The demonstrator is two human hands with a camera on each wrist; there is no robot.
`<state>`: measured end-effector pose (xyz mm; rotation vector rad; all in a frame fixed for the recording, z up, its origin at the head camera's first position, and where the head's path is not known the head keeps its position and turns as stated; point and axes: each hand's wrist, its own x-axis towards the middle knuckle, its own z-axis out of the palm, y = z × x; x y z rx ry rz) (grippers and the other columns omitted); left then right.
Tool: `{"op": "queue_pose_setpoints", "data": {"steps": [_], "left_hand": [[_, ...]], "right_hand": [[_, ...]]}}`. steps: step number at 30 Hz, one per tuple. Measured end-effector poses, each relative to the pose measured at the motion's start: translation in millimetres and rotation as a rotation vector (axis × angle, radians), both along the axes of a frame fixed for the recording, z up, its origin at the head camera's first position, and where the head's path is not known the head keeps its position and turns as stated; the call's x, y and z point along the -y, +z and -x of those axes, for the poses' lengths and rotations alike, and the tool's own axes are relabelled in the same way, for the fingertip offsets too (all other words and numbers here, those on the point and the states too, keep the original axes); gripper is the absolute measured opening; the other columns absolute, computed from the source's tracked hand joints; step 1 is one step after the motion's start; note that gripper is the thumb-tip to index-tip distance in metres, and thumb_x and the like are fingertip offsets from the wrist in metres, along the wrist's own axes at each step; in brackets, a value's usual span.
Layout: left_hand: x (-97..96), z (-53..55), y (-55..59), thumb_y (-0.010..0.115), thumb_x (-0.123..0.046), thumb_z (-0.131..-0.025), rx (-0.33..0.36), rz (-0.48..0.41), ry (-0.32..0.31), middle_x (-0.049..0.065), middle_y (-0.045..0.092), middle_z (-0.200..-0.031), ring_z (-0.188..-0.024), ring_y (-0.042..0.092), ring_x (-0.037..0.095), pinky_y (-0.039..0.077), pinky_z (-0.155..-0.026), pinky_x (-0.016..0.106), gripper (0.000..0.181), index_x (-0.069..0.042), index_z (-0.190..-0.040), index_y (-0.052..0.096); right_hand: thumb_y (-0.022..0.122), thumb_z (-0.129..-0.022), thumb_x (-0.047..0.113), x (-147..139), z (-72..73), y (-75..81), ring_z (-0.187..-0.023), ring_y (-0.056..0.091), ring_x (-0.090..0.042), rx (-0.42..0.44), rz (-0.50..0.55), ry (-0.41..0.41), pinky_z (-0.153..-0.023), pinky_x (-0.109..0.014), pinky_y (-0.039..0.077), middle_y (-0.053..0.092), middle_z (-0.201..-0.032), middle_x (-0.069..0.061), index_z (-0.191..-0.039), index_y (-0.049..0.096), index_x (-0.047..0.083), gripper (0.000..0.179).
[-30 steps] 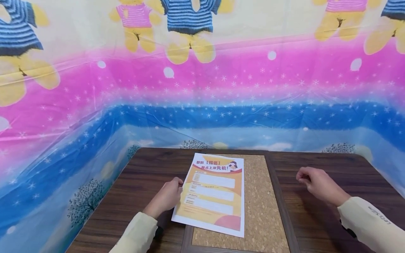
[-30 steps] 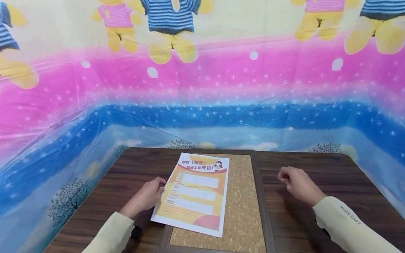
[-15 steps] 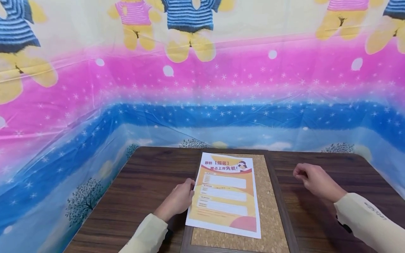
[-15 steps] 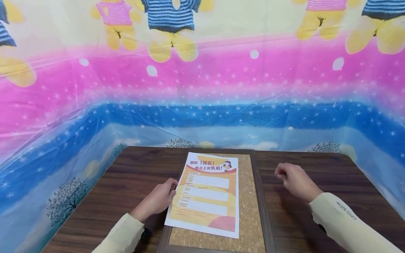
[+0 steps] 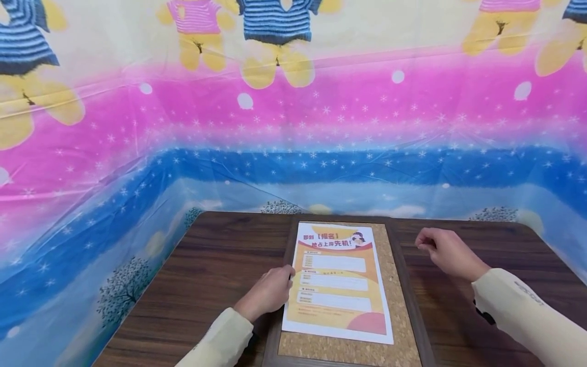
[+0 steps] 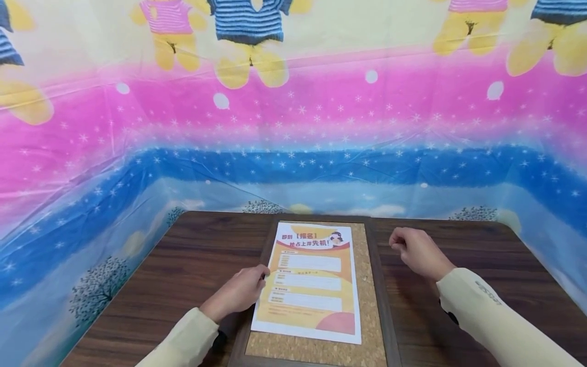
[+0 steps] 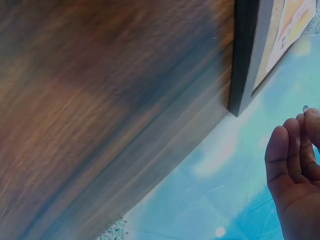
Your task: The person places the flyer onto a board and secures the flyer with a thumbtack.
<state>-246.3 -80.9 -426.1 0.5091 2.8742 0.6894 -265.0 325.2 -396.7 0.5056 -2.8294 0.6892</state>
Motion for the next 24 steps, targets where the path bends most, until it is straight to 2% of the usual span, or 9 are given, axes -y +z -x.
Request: {"op": "queue_pose_setpoints", "data": {"steps": [5,12,16,24], "left_hand": [[-1.9,1.2,0.3,0.053,-0.008,-0.096,-0.015,0.021,-0.023,0.010,0.061,-0.103,-0.078,0.054,0.015,0.044,-0.062,0.031,0.026,-0.001,-0.121,0.055],[-2.5,1.2,0.9,0.052,-0.007,-0.096,-0.040,0.078,-0.064,0.010,0.061,-0.105,-0.085,0.056,0.016,0.045,-0.068,0.032,0.024,-0.002,-0.118,0.059],[-5.3,1.0,1.7,0.053,-0.007,-0.096,-0.044,0.087,-0.083,0.010,0.062,-0.102,-0.081,0.055,0.015,0.045,-0.065,0.030,0.023,-0.002,-0.116,0.060],[-10.2,1.1,0.6,0.053,-0.009,-0.096,-0.028,0.106,-0.059,0.009,0.061,-0.103,-0.077,0.053,0.014,0.044,-0.062,0.029,0.025,-0.003,-0.119,0.059]], "right_hand": [[0.054,-0.091,-0.005,9.7,9.1,2.0,-0.068,0.051,-0.016,0.011,0.011,0.001,-0.062,-0.034,0.044,0.062,-0.086,-0.004,-0.091,0.064,0.011,0.019],[0.056,-0.090,-0.005,25.5,25.1,0.6,-0.067,0.049,-0.017,0.038,0.046,0.011,-0.060,-0.034,0.042,0.062,-0.087,-0.009,-0.091,0.063,0.007,0.014],[0.057,-0.091,-0.003,34.2,34.5,-0.7,-0.067,0.048,-0.018,0.058,0.055,-0.004,-0.059,-0.034,0.041,0.062,-0.086,-0.009,-0.092,0.063,0.005,0.010],[0.054,-0.094,0.001,48.9,51.4,-4.7,-0.067,0.048,-0.019,0.093,0.073,-0.010,-0.060,-0.034,0.041,0.061,-0.086,-0.011,-0.094,0.063,0.004,0.009]]}}
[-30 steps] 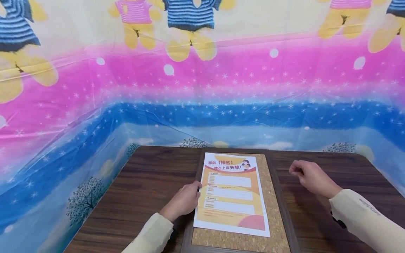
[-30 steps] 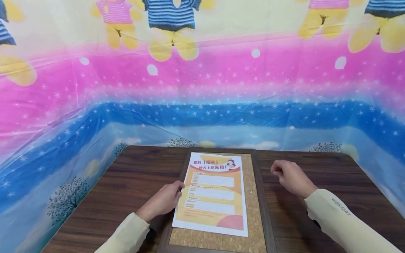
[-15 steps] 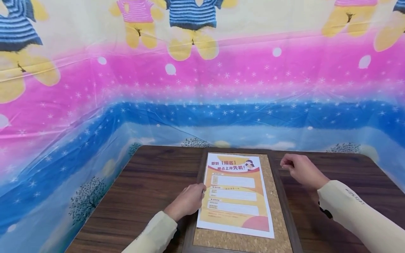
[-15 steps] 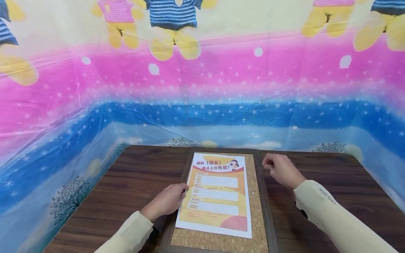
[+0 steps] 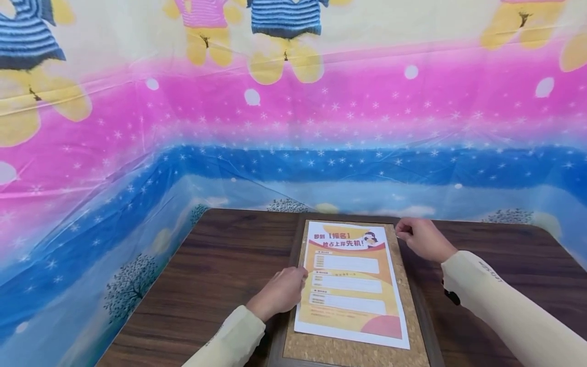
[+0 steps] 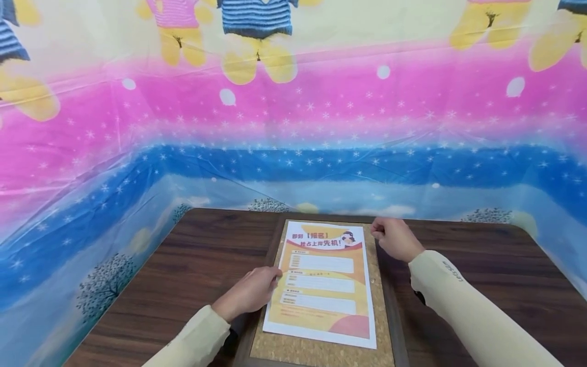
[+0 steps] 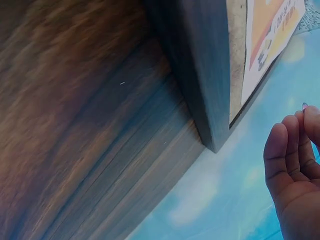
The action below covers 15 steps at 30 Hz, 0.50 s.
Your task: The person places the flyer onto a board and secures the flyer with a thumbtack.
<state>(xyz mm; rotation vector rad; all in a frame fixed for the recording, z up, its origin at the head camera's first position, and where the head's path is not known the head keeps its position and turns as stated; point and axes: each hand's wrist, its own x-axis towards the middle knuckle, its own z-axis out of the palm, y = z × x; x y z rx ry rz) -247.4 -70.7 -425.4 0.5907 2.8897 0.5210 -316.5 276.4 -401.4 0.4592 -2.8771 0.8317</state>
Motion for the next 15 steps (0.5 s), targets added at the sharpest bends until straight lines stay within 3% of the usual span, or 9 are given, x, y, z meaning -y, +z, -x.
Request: {"op": "queue_pose_setpoints", "data": {"steps": [6,15], "left_hand": [[0.6,0.8,-0.3,0.052,-0.009,-0.097,0.038,-0.019,0.021,0.009,0.061,-0.103,-0.073,0.052,0.014,0.043,-0.057,0.028,0.027,-0.003,-0.122,0.058],[0.4,-0.4,0.8,0.051,-0.008,-0.097,0.040,-0.052,-0.011,0.008,0.062,-0.102,-0.068,0.050,0.012,0.042,-0.054,0.027,0.025,-0.002,-0.120,0.058]], "right_hand": [[0.054,-0.094,0.002,13.9,10.2,1.4,-0.070,0.051,-0.020,0.037,0.016,-0.013,-0.061,-0.034,0.044,0.062,-0.091,-0.013,-0.097,0.064,0.003,0.010],[0.055,-0.095,0.004,34.6,26.8,2.4,-0.071,0.050,-0.021,0.065,0.046,0.004,-0.062,-0.034,0.043,0.061,-0.088,-0.013,-0.096,0.064,0.002,0.009]]}}
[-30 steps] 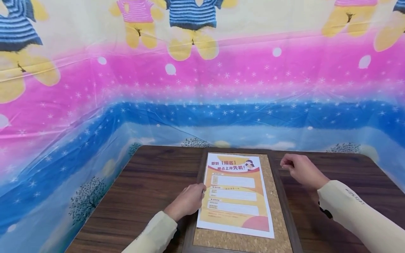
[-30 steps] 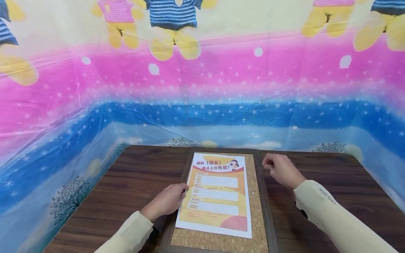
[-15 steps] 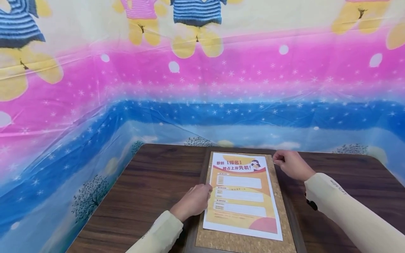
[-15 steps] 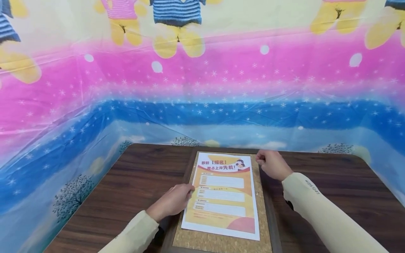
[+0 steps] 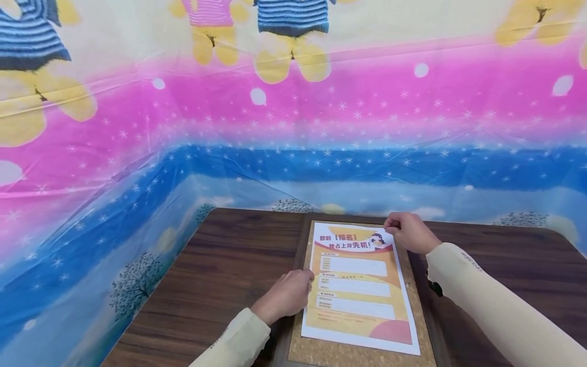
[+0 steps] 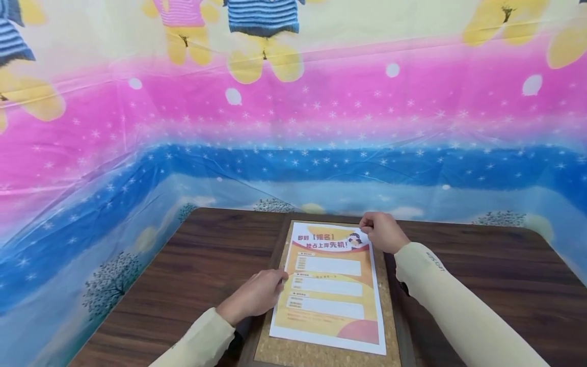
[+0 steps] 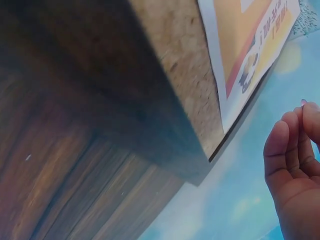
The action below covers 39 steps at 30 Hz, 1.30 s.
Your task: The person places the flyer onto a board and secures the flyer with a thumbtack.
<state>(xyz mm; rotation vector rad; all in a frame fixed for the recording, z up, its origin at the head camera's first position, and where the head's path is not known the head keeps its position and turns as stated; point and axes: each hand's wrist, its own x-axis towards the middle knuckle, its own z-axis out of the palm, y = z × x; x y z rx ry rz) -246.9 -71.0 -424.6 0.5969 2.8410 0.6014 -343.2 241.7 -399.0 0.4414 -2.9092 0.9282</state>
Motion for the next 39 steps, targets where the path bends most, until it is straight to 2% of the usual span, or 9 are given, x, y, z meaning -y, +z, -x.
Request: {"op": "queue_pose_setpoints", "data": {"steps": [14,21,26,33,39], "left_hand": [[2.3,0.2,-0.1,0.052,-0.007,-0.096,-0.005,0.005,-0.019,0.007,0.061,-0.100,-0.067,0.050,0.011,0.041,-0.052,0.026,0.023,-0.003,-0.118,0.059],[2.5,-0.6,0.1,0.053,-0.006,-0.095,-0.015,-0.006,-0.018,0.007,0.061,-0.096,-0.066,0.049,0.011,0.041,-0.052,0.026,0.022,-0.002,-0.116,0.060],[1.9,-2.1,0.6,0.055,-0.005,-0.094,-0.022,-0.003,-0.021,0.002,0.057,-0.086,-0.062,0.047,0.011,0.041,-0.051,0.026,0.016,-0.003,-0.109,0.060],[0.2,-0.3,0.7,0.055,-0.005,-0.094,-0.027,0.021,-0.041,-0.001,0.054,-0.082,-0.062,0.047,0.010,0.041,-0.052,0.026,0.011,-0.006,-0.105,0.060],[-1.0,0.5,-0.6,0.055,-0.004,-0.094,-0.015,0.016,-0.022,-0.002,0.054,-0.081,-0.061,0.047,0.010,0.041,-0.052,0.026,0.011,-0.005,-0.104,0.060]], "right_hand": [[0.055,-0.095,0.006,24.5,21.3,-8.6,-0.076,0.052,-0.023,0.061,0.020,-0.018,-0.069,-0.037,0.044,0.060,-0.089,-0.012,-0.096,0.063,0.002,0.009],[0.056,-0.095,0.006,33.2,29.0,-15.1,-0.075,0.052,-0.023,0.082,0.032,-0.019,-0.067,-0.036,0.043,0.060,-0.087,-0.012,-0.094,0.062,0.002,0.008],[0.056,-0.096,0.009,41.2,35.0,-17.8,-0.075,0.052,-0.023,0.110,0.049,-0.016,-0.066,-0.035,0.043,0.059,-0.087,-0.012,-0.094,0.062,0.003,0.009],[0.053,-0.097,0.010,49.0,42.8,-16.9,-0.076,0.053,-0.025,0.188,0.084,-0.032,-0.056,-0.032,0.046,0.057,-0.092,-0.014,-0.098,0.061,0.003,0.010],[0.055,-0.096,0.011,50.8,47.6,-21.2,-0.077,0.053,-0.025,0.202,0.062,-0.057,-0.059,-0.033,0.044,0.057,-0.092,-0.013,-0.098,0.061,0.003,0.010]]}}
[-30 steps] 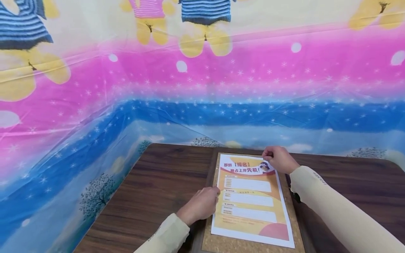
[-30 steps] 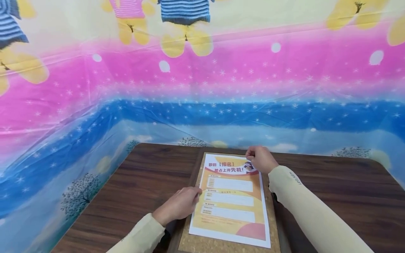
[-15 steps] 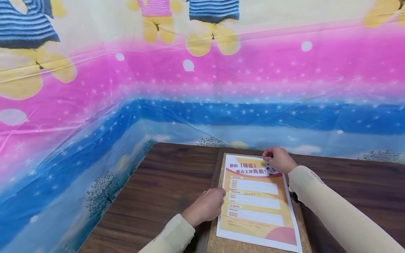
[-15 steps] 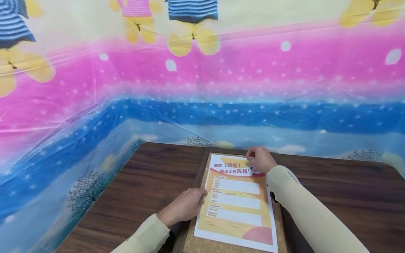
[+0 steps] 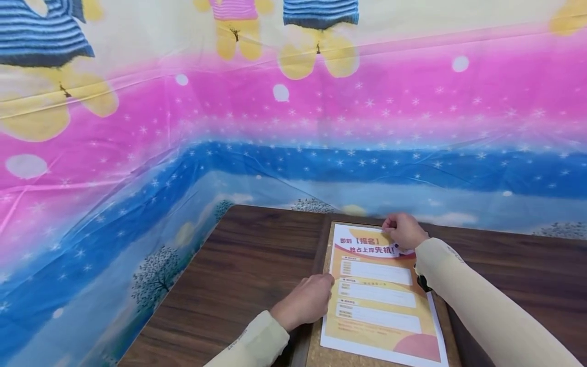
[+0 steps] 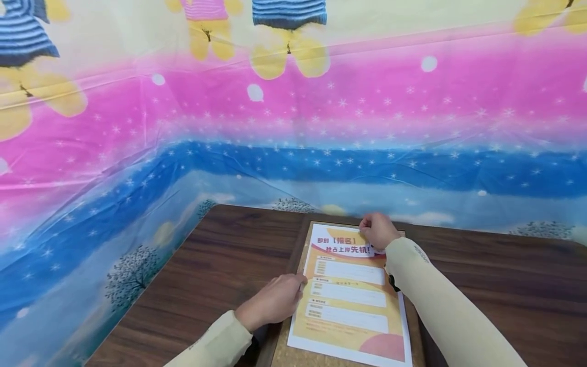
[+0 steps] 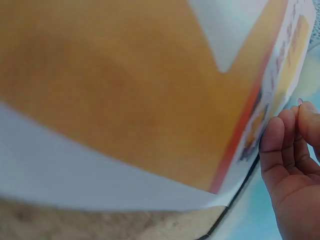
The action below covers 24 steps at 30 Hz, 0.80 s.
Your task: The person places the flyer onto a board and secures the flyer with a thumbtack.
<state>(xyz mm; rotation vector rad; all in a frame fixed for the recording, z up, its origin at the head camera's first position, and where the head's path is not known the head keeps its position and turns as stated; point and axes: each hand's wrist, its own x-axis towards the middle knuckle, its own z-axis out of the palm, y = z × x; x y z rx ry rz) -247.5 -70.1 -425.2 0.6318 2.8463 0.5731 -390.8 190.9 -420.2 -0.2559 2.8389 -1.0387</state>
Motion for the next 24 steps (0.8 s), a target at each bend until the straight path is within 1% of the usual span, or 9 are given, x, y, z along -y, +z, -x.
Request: {"op": "queue_pose_setpoints", "data": {"steps": [3,7,10,12,14,15,21,24], "left_hand": [[-1.2,-0.6,0.7,0.056,-0.004,-0.094,0.013,-0.007,0.013,0.000,0.055,-0.083,-0.062,0.047,0.010,0.042,-0.051,0.025,0.014,-0.004,-0.107,0.060],[-2.0,-1.0,1.6,0.057,-0.004,-0.093,0.014,-0.008,0.021,0.001,0.056,-0.085,-0.062,0.048,0.009,0.042,-0.050,0.025,0.016,-0.004,-0.109,0.060],[-1.9,-1.1,1.8,0.057,-0.004,-0.093,0.000,-0.003,0.015,0.001,0.055,-0.083,-0.061,0.047,0.009,0.041,-0.050,0.024,0.015,-0.004,-0.108,0.060],[-1.8,-1.0,1.7,0.057,-0.004,-0.093,-0.004,-0.004,0.011,0.000,0.054,-0.082,-0.060,0.047,0.009,0.041,-0.049,0.024,0.014,-0.004,-0.107,0.060],[-1.6,-0.8,1.6,0.057,-0.004,-0.093,-0.004,-0.006,0.013,0.000,0.054,-0.081,-0.059,0.047,0.009,0.041,-0.048,0.024,0.014,-0.005,-0.106,0.060],[-1.4,-0.7,1.7,0.057,-0.004,-0.093,-0.004,-0.008,0.012,0.000,0.054,-0.081,-0.059,0.047,0.009,0.041,-0.048,0.024,0.013,-0.005,-0.106,0.060],[-0.5,0.3,2.5,0.057,-0.004,-0.093,-0.001,-0.010,0.009,0.000,0.054,-0.082,-0.059,0.047,0.009,0.041,-0.048,0.024,0.014,-0.004,-0.107,0.060],[-1.1,0.1,2.2,0.057,-0.005,-0.093,-0.004,-0.007,0.011,0.000,0.054,-0.081,-0.059,0.047,0.009,0.041,-0.048,0.024,0.013,-0.005,-0.106,0.060]], "right_hand": [[0.056,-0.096,0.012,-0.7,1.7,-1.9,-0.078,0.053,-0.024,0.003,-0.016,-0.004,-0.066,-0.037,0.043,0.057,-0.091,-0.011,-0.098,0.061,0.004,0.010],[0.056,-0.097,0.014,-1.2,5.2,-3.8,-0.077,0.053,-0.025,0.002,-0.032,-0.006,-0.075,-0.049,0.037,0.058,-0.090,-0.011,-0.098,0.062,0.005,0.012],[0.056,-0.097,0.014,-1.7,8.8,-6.3,-0.072,0.053,-0.024,0.002,-0.030,-0.009,-0.070,-0.048,0.040,0.058,-0.089,-0.011,-0.097,0.063,0.004,0.012],[0.055,-0.097,0.012,-1.8,11.4,-8.3,-0.069,0.053,-0.024,0.002,-0.020,-0.007,-0.062,-0.040,0.044,0.058,-0.088,-0.012,-0.096,0.063,0.003,0.012],[0.055,-0.097,0.011,-1.3,13.2,-9.1,-0.069,0.053,-0.024,0.002,-0.012,-0.004,-0.052,-0.033,0.044,0.058,-0.088,-0.013,-0.096,0.064,0.003,0.012],[0.054,-0.097,0.011,-1.1,14.0,-9.3,-0.069,0.053,-0.024,0.002,-0.009,-0.001,-0.050,-0.032,0.043,0.058,-0.088,-0.013,-0.096,0.064,0.002,0.013],[0.054,-0.097,0.009,0.8,16.4,-7.9,-0.071,0.053,-0.024,-0.006,-0.033,0.004,-0.056,-0.032,0.042,0.059,-0.088,-0.012,-0.094,0.065,0.003,0.013],[0.054,-0.097,0.010,0.2,17.6,-8.5,-0.065,0.052,-0.023,0.003,-0.027,0.001,-0.053,-0.033,0.042,0.059,-0.088,-0.013,-0.094,0.065,0.003,0.013]]}}
